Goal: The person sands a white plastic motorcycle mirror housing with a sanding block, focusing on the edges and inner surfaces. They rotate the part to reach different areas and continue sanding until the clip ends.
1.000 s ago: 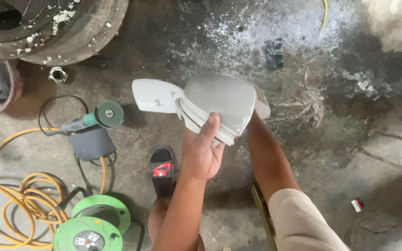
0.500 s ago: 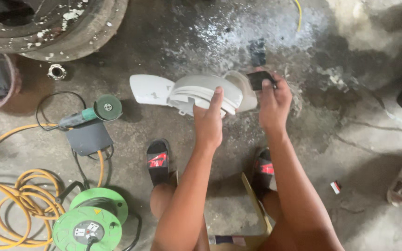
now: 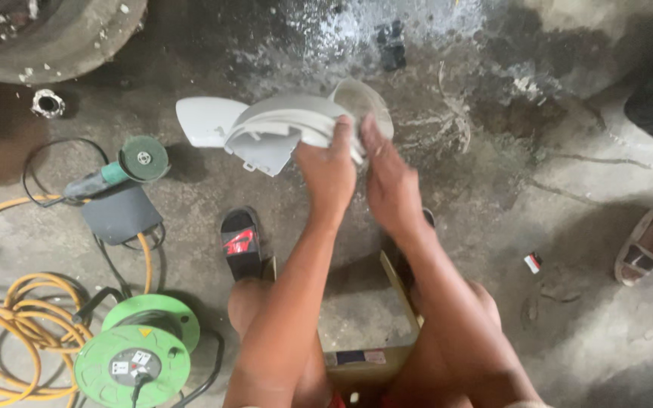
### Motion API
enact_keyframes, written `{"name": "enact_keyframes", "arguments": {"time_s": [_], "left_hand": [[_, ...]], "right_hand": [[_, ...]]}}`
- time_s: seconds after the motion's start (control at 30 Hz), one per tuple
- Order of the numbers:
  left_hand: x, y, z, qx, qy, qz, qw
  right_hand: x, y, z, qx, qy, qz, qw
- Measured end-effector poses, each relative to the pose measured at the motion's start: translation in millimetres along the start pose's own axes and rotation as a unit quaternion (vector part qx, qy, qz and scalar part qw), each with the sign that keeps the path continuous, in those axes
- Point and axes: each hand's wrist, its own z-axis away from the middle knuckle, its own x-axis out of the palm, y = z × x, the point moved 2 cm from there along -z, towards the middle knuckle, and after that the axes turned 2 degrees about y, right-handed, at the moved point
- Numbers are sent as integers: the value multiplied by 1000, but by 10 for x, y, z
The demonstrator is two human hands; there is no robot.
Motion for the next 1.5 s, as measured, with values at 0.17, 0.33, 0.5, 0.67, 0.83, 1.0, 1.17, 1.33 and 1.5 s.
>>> {"name": "enact_keyframes", "arguments": {"time_s": [0.17,0.33,0.5,0.67,0.83,1.0,1.17,1.33,1.5], "left_hand": [[35,-13,-76,51,8,-11,999],[32,-80,-133,-1,44,-31,999],[3,-81,-138,8,28,47,998],[-20,-104,-159,-55,86,61,993],[-15,-101,-160,-59,64,104,991],[-26,-88,-192,-69,109,78,989],[-27,-75,-194,-39,90,71,993],[-26,-72,-166,-8,53,39,998],[-40,-69,-150,-58,79,41,994]], "right_hand": [[8,-14,-72,-21,-20,4,1000],[-4,-10,-94,-28,-13,28,999],[60,40,-70,-9,-15,13,1000],[111,48,-93,-31,-13,25,999],[112,68,-109,-11,-16,21,1000],[125,89,-110,-9,-15,23,1000],[131,98,-108,-5,-13,22,1000],[123,137,-108,-5,-3,47,999],[162,144,-94,-15,-8,48,999]]}}
